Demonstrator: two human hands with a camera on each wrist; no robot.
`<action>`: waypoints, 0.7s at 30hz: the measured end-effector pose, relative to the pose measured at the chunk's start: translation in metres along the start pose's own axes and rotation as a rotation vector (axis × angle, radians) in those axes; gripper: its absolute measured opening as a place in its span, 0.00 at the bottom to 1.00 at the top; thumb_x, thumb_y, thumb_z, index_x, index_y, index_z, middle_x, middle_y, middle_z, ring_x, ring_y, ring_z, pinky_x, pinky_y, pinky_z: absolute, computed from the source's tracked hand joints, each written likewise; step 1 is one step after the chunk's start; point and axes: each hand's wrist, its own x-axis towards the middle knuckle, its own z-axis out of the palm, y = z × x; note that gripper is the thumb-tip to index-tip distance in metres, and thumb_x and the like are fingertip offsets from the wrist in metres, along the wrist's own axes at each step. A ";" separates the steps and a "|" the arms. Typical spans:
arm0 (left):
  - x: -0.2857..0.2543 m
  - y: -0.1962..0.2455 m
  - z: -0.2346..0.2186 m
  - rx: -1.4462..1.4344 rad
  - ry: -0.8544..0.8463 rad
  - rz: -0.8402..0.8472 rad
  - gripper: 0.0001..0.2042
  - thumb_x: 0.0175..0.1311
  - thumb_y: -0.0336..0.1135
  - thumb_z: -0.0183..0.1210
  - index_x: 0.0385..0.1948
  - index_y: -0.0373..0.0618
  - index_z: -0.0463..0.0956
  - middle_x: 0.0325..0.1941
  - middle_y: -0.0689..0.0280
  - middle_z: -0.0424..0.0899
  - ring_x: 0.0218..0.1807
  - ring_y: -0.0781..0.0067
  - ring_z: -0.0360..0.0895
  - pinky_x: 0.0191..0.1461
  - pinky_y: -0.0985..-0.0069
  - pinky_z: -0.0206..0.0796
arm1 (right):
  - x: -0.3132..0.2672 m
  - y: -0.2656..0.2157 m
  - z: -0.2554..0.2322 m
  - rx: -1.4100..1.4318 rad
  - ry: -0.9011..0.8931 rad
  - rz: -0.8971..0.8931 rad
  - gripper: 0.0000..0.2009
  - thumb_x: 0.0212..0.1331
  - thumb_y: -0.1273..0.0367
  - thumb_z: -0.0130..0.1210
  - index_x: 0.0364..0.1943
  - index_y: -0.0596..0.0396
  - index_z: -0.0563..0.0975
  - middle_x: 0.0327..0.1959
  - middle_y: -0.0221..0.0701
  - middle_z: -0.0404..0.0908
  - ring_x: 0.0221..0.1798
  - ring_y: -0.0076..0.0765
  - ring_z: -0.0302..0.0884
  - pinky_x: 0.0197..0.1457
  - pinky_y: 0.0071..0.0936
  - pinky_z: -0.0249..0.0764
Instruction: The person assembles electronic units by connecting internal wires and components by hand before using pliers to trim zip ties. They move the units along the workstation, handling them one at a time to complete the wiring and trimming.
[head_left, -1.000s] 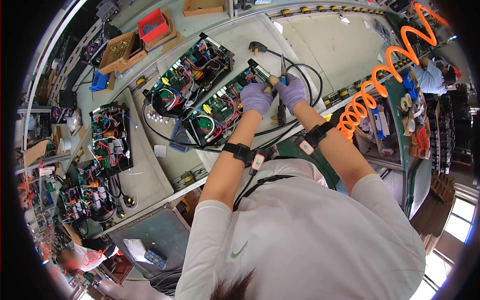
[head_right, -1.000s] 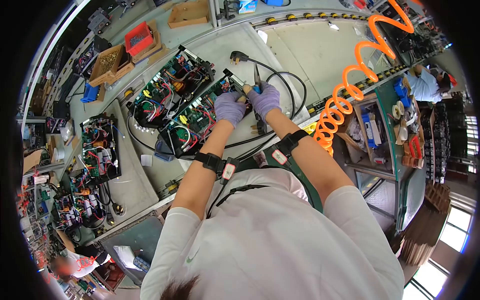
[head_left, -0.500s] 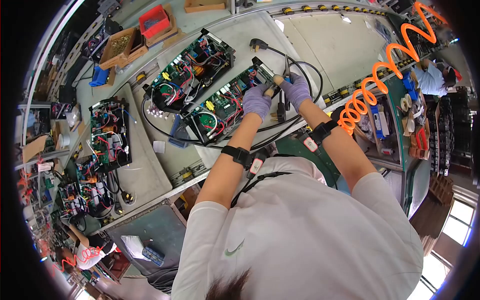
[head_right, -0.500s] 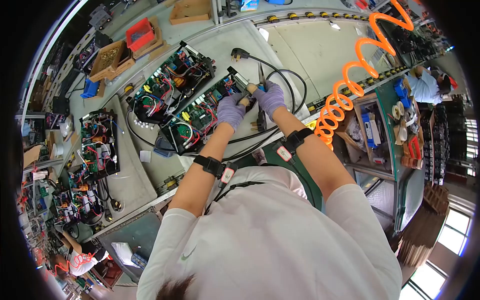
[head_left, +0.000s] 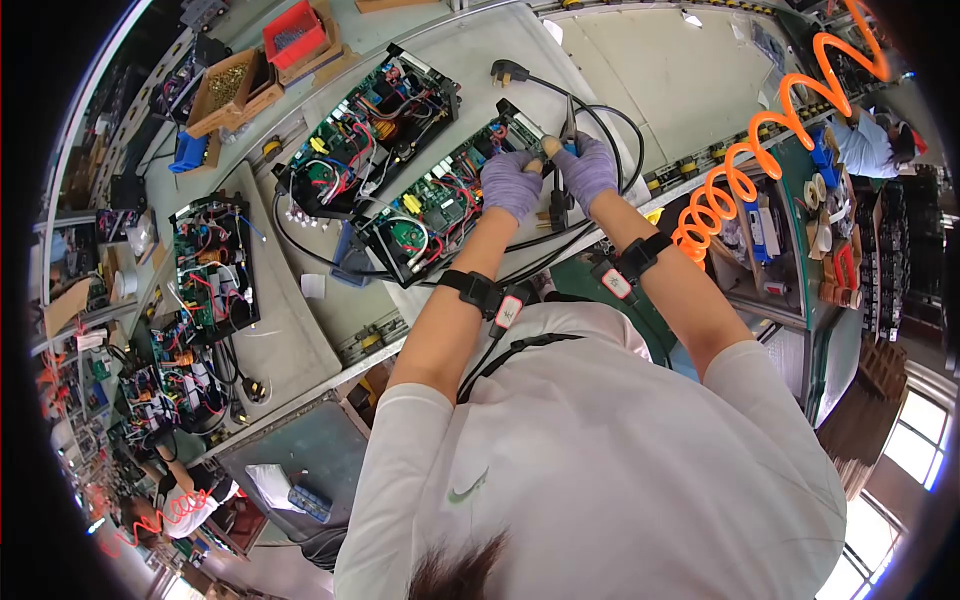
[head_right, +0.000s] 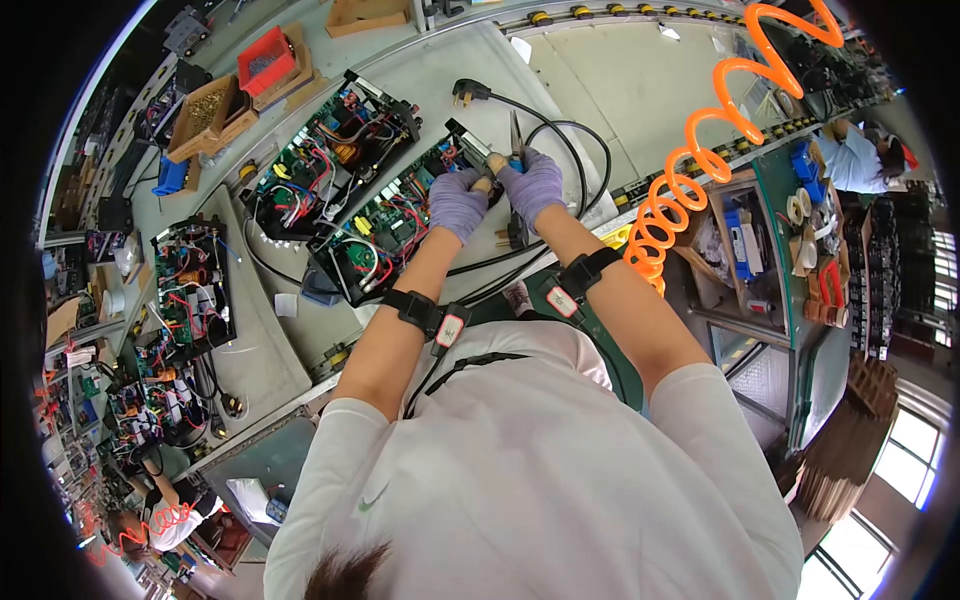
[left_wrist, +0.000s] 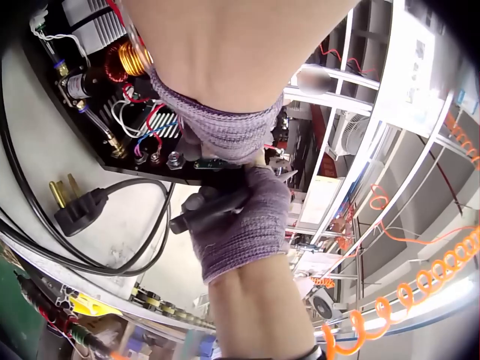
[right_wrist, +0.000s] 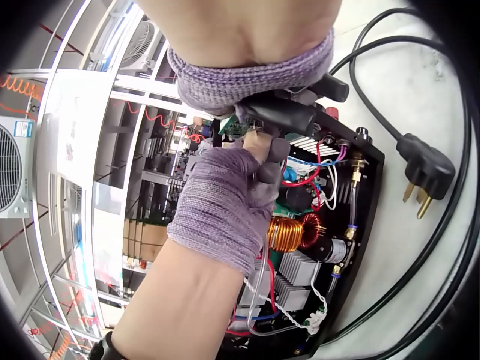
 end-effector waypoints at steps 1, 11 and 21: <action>0.003 -0.002 -0.002 -0.135 -0.065 -0.053 0.10 0.50 0.34 0.60 0.31 0.38 0.81 0.26 0.50 0.81 0.28 0.52 0.78 0.35 0.68 0.69 | 0.000 -0.001 0.000 -0.002 -0.013 0.006 0.27 0.48 0.55 0.64 0.43 0.68 0.76 0.26 0.36 0.78 0.27 0.26 0.72 0.34 0.25 0.71; -0.002 0.019 -0.013 0.297 -0.037 0.056 0.11 0.49 0.39 0.58 0.32 0.47 0.81 0.31 0.53 0.81 0.35 0.51 0.78 0.41 0.65 0.70 | -0.001 -0.004 -0.001 -0.166 0.014 -0.030 0.30 0.47 0.53 0.63 0.47 0.65 0.75 0.31 0.43 0.80 0.32 0.38 0.78 0.39 0.31 0.73; -0.016 0.031 -0.030 0.188 -0.102 -0.074 0.18 0.56 0.42 0.56 0.45 0.43 0.75 0.41 0.51 0.80 0.44 0.49 0.77 0.49 0.61 0.67 | -0.024 -0.035 -0.024 -0.210 -0.057 0.053 0.28 0.47 0.51 0.61 0.44 0.61 0.77 0.37 0.43 0.80 0.39 0.43 0.78 0.46 0.34 0.73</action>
